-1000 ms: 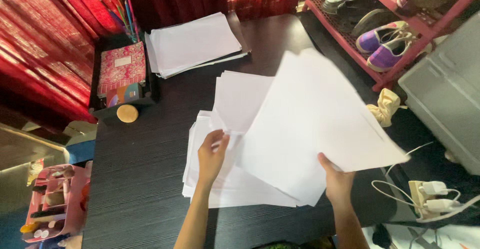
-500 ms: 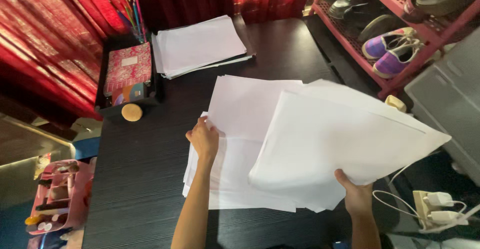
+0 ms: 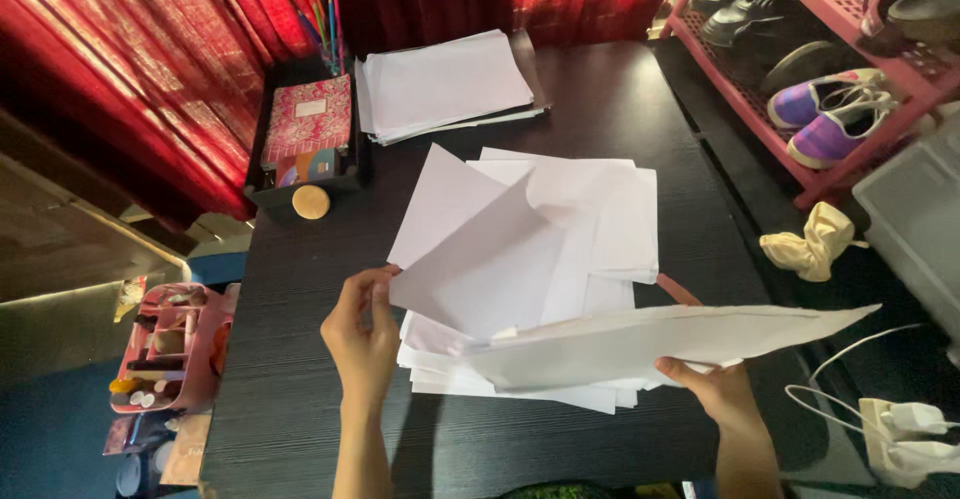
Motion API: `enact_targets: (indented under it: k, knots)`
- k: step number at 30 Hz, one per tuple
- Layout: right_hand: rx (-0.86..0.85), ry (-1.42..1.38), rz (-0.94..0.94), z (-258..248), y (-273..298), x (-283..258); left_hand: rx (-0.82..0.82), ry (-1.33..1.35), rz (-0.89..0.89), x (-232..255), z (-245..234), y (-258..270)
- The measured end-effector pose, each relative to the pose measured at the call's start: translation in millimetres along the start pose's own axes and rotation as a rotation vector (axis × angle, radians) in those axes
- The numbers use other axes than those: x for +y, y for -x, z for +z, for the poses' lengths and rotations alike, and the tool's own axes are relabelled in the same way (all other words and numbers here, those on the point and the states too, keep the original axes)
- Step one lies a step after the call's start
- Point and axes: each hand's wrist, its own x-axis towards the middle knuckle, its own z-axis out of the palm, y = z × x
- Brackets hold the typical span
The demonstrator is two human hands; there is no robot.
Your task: The person sorts through a stack of white papers on a dark table, flipping through them and separating them into smaller piles. They then handle two patterned notebooks, placing them on the table and adjusting the paper stacks.
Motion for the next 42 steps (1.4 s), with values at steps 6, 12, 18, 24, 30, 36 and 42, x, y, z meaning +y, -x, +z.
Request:
enact_targets:
  k: [6, 12, 18, 24, 30, 36, 42]
  knots:
    - [-0.08, 0.138, -0.091, 39.1, -23.7, -15.2, -0.206, 0.324, 0.358, 50.7, -44.1, 51.0]
    - [-0.231, -0.118, -0.18, 16.9, -7.9, 59.8, -0.238, 0.614, 0.181, 44.7, -47.9, 74.6]
    - [-0.12, -0.33, -0.168, 42.2, -3.1, 68.1, -0.245, 0.535, 0.097, -1.0, -13.9, 77.1]
    - [0.173, -0.266, -0.068, 74.1, -7.1, 14.7, -0.297, 0.321, 0.129, -20.6, 1.8, 95.8]
    - [0.282, -0.119, 0.102, 89.5, -11.1, -21.0, -0.245, 0.283, 0.198, -29.5, 26.0, 101.0]
    - [0.241, 0.052, 0.233, 87.9, -10.6, -6.4, -0.098, 0.337, -0.137, -45.7, 46.8, 95.0]
    - [0.105, 0.142, 0.377, 67.5, -27.4, 29.4, -0.153, 0.433, -0.219, -37.3, 41.0, 80.1]
